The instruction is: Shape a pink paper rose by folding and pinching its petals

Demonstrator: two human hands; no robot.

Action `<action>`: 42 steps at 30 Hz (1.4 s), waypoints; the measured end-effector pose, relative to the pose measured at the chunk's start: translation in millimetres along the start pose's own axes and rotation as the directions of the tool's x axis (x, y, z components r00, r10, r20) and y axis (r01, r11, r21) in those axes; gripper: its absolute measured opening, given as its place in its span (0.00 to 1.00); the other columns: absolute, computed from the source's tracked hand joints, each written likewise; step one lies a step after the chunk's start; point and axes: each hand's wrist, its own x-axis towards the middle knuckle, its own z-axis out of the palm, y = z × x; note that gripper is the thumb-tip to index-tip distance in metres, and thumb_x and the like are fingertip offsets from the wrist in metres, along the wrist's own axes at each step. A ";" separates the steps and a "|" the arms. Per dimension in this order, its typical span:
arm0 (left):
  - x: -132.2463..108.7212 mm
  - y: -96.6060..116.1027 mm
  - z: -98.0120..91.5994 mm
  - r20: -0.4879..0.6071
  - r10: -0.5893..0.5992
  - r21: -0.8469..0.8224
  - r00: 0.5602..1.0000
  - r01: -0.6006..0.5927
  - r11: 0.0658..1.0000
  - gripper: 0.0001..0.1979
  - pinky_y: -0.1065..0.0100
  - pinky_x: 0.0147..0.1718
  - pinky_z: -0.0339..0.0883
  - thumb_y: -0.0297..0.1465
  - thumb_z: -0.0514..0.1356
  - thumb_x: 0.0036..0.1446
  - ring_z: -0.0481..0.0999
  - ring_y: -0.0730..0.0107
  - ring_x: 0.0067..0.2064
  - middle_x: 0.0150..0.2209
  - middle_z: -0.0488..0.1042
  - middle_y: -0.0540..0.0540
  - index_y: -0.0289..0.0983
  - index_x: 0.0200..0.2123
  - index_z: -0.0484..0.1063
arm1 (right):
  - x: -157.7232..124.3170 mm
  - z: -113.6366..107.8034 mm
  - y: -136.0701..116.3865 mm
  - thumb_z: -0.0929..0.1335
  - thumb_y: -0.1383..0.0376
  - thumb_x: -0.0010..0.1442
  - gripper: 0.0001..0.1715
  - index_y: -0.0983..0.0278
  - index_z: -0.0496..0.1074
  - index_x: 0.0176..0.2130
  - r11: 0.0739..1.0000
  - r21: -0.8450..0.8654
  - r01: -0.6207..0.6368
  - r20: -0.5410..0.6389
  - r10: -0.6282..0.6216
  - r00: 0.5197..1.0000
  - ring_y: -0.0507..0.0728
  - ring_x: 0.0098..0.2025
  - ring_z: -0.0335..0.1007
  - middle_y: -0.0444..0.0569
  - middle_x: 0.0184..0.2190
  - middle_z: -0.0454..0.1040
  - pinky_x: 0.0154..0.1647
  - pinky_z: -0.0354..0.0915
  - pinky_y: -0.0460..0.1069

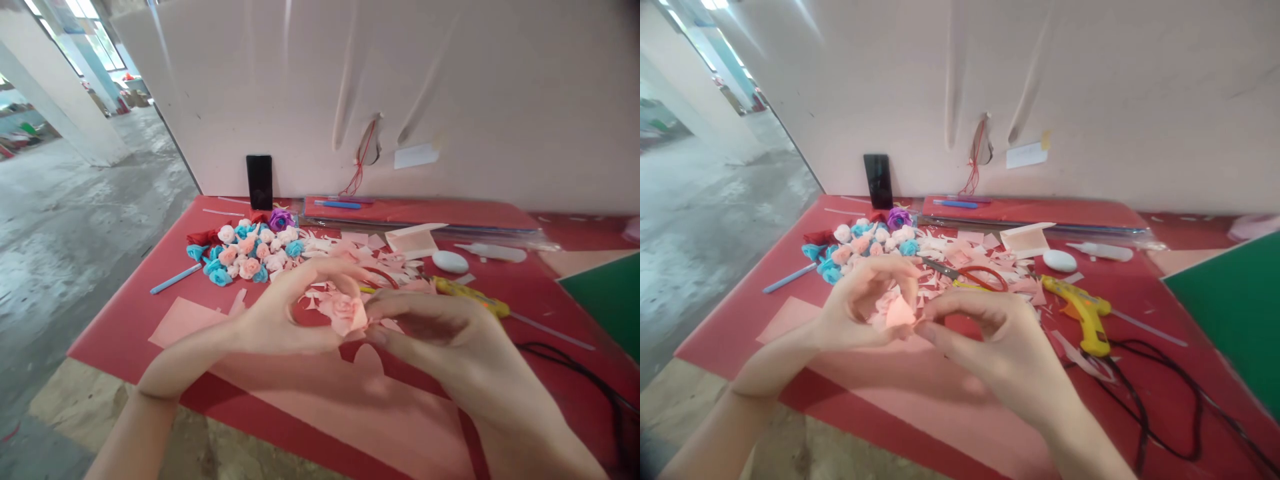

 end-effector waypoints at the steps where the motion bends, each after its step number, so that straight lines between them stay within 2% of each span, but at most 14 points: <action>1: 0.7 -0.8 1.1 -0.025 0.002 -0.009 1.000 -0.002 1.000 0.19 0.68 0.40 0.71 0.21 0.63 0.50 0.75 0.71 0.37 0.32 0.73 0.50 0.40 0.46 0.67 | -0.5 1.5 -0.1 0.72 0.68 0.46 0.05 0.56 0.77 0.24 1.000 0.010 0.017 -0.045 -0.016 0.999 0.53 0.29 0.75 0.41 0.23 0.78 0.32 0.72 0.44; 3: 2.4 -1.4 2.9 -0.045 0.020 -0.013 0.999 -0.021 1.000 0.17 0.68 0.39 0.71 0.21 0.62 0.51 0.75 0.72 0.36 0.30 0.72 0.51 0.39 0.44 0.67 | -1.2 3.0 -0.3 0.73 0.66 0.46 0.03 0.56 0.77 0.23 1.000 0.014 0.014 -0.089 -0.013 0.996 0.52 0.25 0.74 0.41 0.22 0.78 0.27 0.71 0.44; 5: 3.9 -1.2 4.1 -0.050 0.045 -0.018 0.998 -0.046 0.999 0.16 0.68 0.39 0.72 0.20 0.61 0.51 0.75 0.73 0.34 0.28 0.72 0.52 0.38 0.43 0.67 | -0.8 1.6 -1.3 0.74 0.62 0.47 0.03 0.57 0.77 0.23 1.000 -0.015 -0.011 -0.045 0.011 0.999 0.52 0.23 0.73 0.42 0.22 0.78 0.24 0.70 0.44; 8: 3.9 -0.9 3.7 -0.043 0.060 -0.028 0.997 -0.061 0.998 0.16 0.70 0.35 0.73 0.20 0.60 0.50 0.76 0.74 0.32 0.27 0.73 0.52 0.38 0.42 0.67 | 2.4 -4.5 -3.5 0.74 0.58 0.49 0.09 0.59 0.77 0.23 0.994 -0.108 0.007 0.074 0.001 0.997 0.53 0.26 0.75 0.42 0.22 0.78 0.27 0.71 0.44; 11: 1.7 -1.5 0.2 0.017 0.045 -0.004 0.999 -0.045 0.999 0.20 0.67 0.39 0.73 0.19 0.63 0.47 0.77 0.70 0.37 0.30 0.76 0.50 0.39 0.43 0.66 | 6.3 -10.1 -2.8 0.72 0.57 0.53 0.12 0.60 0.78 0.23 0.984 -0.170 0.056 0.258 -0.011 0.966 0.53 0.26 0.74 0.43 0.22 0.77 0.27 0.69 0.43; 14: 0.1 -1.1 -4.6 0.103 0.037 -0.002 0.994 -0.037 0.999 0.25 0.67 0.39 0.72 0.16 0.63 0.44 0.77 0.67 0.41 0.32 0.77 0.50 0.40 0.45 0.66 | 8.3 -11.2 2.4 0.72 0.57 0.53 0.11 0.59 0.79 0.25 0.999 -0.032 -0.022 0.354 0.032 0.935 0.51 0.24 0.71 0.42 0.21 0.76 0.25 0.67 0.43; 17: 1.5 1.4 -7.2 0.166 0.047 -0.038 0.985 -0.041 0.998 0.24 0.67 0.37 0.71 0.17 0.61 0.46 0.77 0.68 0.39 0.31 0.77 0.50 0.41 0.47 0.65 | 9.7 -9.7 8.8 0.74 0.59 0.51 0.05 0.56 0.80 0.25 0.976 0.161 -0.148 0.426 0.066 0.902 0.49 0.23 0.71 0.39 0.19 0.74 0.28 0.68 0.42; 19: 3.4 3.3 -6.5 0.197 0.052 -0.058 0.979 -0.041 0.997 0.23 0.65 0.40 0.71 0.19 0.61 0.49 0.77 0.67 0.40 0.32 0.77 0.50 0.41 0.48 0.64 | 11.1 -9.1 12.2 0.75 0.60 0.49 0.04 0.56 0.80 0.24 0.962 0.198 -0.186 0.445 0.080 0.892 0.49 0.25 0.72 0.39 0.19 0.75 0.30 0.69 0.42; 22: 5.1 3.4 -3.1 0.100 0.050 -0.062 0.994 -0.044 0.997 0.22 0.63 0.46 0.70 0.23 0.63 0.52 0.76 0.68 0.41 0.34 0.76 0.50 0.42 0.49 0.64 | 12.5 -8.5 15.3 0.76 0.61 0.47 0.05 0.58 0.79 0.23 0.970 0.185 -0.159 0.362 0.083 0.929 0.51 0.24 0.72 0.42 0.22 0.76 0.26 0.69 0.44; 25: 4.7 -1.4 -0.4 -0.080 0.000 -0.034 0.997 -0.002 0.999 0.17 0.66 0.46 0.71 0.27 0.66 0.51 0.75 0.70 0.41 0.37 0.74 0.48 0.40 0.44 0.67 | 10.6 -6.1 16.4 0.75 0.66 0.49 0.05 0.55 0.80 0.25 0.987 0.156 0.026 0.151 -0.050 0.987 0.51 0.25 0.73 0.41 0.23 0.78 0.26 0.70 0.44; 27: 4.1 -6.0 -0.2 -0.113 0.030 0.006 0.993 -0.030 1.000 0.10 0.67 0.44 0.71 0.27 0.66 0.52 0.74 0.70 0.42 0.36 0.74 0.48 0.38 0.37 0.70 | 7.5 -3.3 16.4 0.74 0.70 0.50 0.11 0.51 0.80 0.28 0.983 0.076 0.165 -0.004 -0.165 0.986 0.52 0.28 0.75 0.39 0.26 0.79 0.30 0.71 0.45; 30: 4.0 -11.3 -0.2 -0.119 0.156 0.070 0.981 -0.149 0.986 0.04 0.65 0.42 0.71 0.28 0.64 0.54 0.74 0.70 0.38 0.30 0.74 0.49 0.38 0.31 0.71 | 3.4 1.7 16.4 0.72 0.71 0.51 0.15 0.48 0.79 0.29 0.966 -0.045 0.256 -0.141 -0.259 0.955 0.55 0.30 0.76 0.39 0.28 0.80 0.32 0.74 0.49; 36: 5.2 -13.2 4.9 -0.196 0.264 0.205 0.944 -0.224 0.953 0.06 0.65 0.37 0.69 0.32 0.63 0.56 0.73 0.70 0.34 0.28 0.74 0.48 0.37 0.29 0.72 | 4.6 6.3 14.7 0.71 0.71 0.52 0.17 0.46 0.79 0.31 0.951 -0.078 0.298 -0.142 -0.306 0.941 0.54 0.28 0.74 0.37 0.27 0.80 0.31 0.73 0.49; 42: 6.0 -8.1 7.0 -0.187 0.296 0.251 0.937 -0.246 0.936 0.07 0.65 0.34 0.69 0.31 0.65 0.53 0.72 0.70 0.31 0.26 0.74 0.49 0.37 0.27 0.70 | 10.3 -0.7 15.5 0.73 0.67 0.53 0.08 0.51 0.78 0.27 0.930 -0.012 0.367 0.012 -0.367 0.930 0.51 0.26 0.71 0.39 0.24 0.77 0.28 0.68 0.46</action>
